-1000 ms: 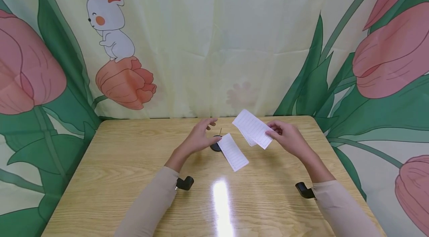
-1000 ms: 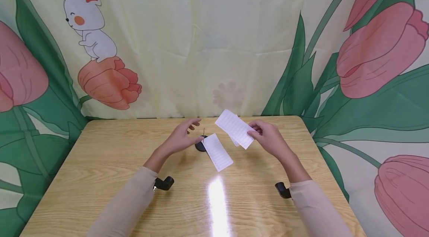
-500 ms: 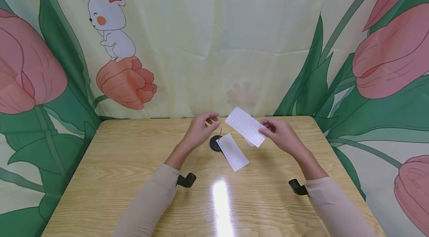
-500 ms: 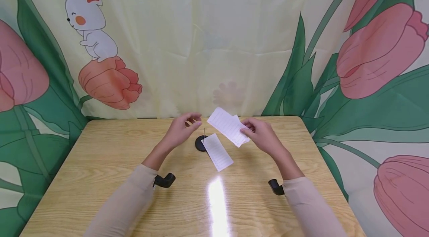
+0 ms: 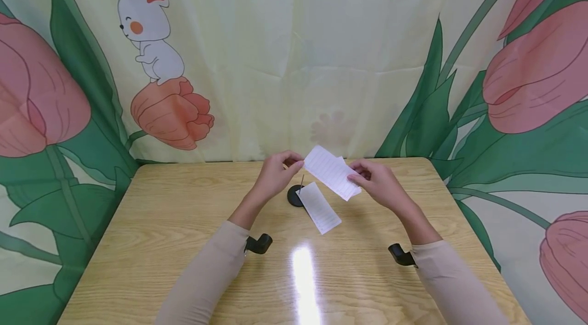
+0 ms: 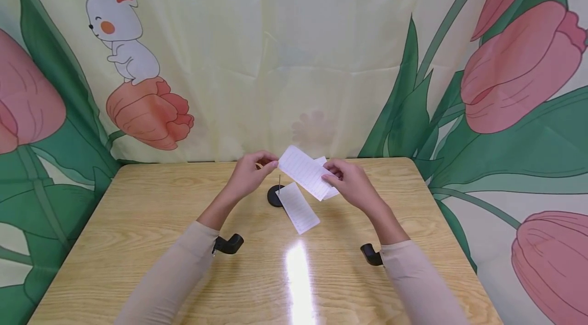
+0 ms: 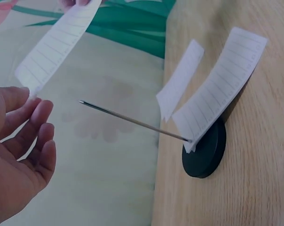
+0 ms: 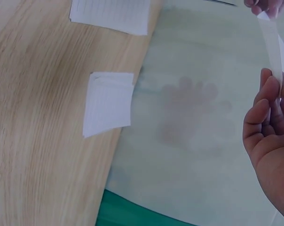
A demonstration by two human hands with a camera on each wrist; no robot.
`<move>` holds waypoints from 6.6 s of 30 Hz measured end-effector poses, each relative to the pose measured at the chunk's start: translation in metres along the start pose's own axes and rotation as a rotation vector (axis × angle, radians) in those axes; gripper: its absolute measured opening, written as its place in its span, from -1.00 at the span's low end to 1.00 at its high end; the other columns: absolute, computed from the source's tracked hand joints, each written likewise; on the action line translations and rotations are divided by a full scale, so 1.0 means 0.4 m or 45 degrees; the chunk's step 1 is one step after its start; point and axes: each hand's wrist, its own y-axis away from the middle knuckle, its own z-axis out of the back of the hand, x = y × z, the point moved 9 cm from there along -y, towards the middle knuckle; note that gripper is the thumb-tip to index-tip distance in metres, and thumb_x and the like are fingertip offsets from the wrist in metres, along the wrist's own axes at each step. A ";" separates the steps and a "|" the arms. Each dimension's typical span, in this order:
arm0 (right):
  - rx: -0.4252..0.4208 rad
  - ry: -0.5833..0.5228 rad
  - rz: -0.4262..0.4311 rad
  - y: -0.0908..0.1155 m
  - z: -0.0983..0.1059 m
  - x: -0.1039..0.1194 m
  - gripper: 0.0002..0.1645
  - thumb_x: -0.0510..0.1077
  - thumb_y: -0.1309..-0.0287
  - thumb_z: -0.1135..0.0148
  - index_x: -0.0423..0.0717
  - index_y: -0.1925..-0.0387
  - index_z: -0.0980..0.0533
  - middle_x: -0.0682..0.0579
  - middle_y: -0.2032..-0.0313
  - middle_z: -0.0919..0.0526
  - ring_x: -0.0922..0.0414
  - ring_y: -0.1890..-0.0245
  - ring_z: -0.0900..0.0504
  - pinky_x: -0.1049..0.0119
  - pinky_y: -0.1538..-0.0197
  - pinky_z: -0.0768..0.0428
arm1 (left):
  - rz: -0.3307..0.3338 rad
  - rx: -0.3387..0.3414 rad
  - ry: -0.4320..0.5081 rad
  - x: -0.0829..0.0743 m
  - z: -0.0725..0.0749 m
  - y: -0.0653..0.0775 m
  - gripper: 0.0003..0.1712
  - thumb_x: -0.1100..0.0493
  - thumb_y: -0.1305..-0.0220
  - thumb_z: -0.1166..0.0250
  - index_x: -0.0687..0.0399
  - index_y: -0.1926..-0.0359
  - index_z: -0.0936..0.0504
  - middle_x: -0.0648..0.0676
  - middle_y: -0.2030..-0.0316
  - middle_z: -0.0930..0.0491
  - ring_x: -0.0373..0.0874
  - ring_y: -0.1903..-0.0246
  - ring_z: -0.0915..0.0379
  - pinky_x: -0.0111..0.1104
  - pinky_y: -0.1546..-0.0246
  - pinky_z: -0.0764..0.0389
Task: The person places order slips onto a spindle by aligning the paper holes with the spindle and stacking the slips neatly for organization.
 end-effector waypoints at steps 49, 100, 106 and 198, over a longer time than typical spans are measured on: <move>-0.062 -0.094 -0.171 0.014 -0.066 -0.070 -0.78 -0.22 -0.37 -0.32 -0.24 0.02 -0.63 -0.12 0.23 -0.73 0.07 0.28 -0.62 0.42 0.26 -0.57 | 0.095 0.030 0.088 0.059 -0.041 -0.012 -0.91 0.30 -0.37 -0.34 0.23 0.25 -0.76 0.12 0.34 -0.73 -0.14 0.34 -0.55 -0.43 0.39 -0.50; -0.064 -0.089 -0.197 0.022 -0.081 -0.086 -0.73 -0.22 -0.34 -0.35 -0.27 -0.02 -0.62 -0.15 0.20 -0.74 0.03 0.22 -0.68 0.39 0.22 -0.59 | 0.173 0.044 0.160 0.089 -0.057 -0.009 -0.89 0.31 -0.41 -0.32 0.27 0.19 -0.76 0.16 0.27 -0.74 0.05 0.22 -0.70 -0.43 0.35 -0.56; -0.067 -0.094 -0.190 0.024 -0.084 -0.083 -0.73 -0.23 -0.34 -0.36 -0.27 -0.01 -0.62 -0.15 0.21 -0.73 0.04 0.23 -0.68 0.40 0.22 -0.59 | 0.205 0.043 0.162 0.094 -0.055 -0.009 -0.89 0.30 -0.41 -0.32 0.24 0.18 -0.76 0.15 0.25 -0.73 0.04 0.22 -0.69 -0.42 0.34 -0.55; 0.088 -0.011 -0.306 0.092 -0.250 -0.162 -0.73 -0.25 -0.36 -0.30 -0.16 -0.07 -0.64 0.04 0.34 -0.68 0.20 0.37 -0.55 0.40 0.33 -0.51 | 0.330 0.090 -0.001 0.237 -0.138 0.009 -0.91 0.30 -0.41 -0.33 0.18 0.22 -0.77 0.08 0.30 -0.69 -0.13 0.29 -0.50 -0.38 0.29 -0.55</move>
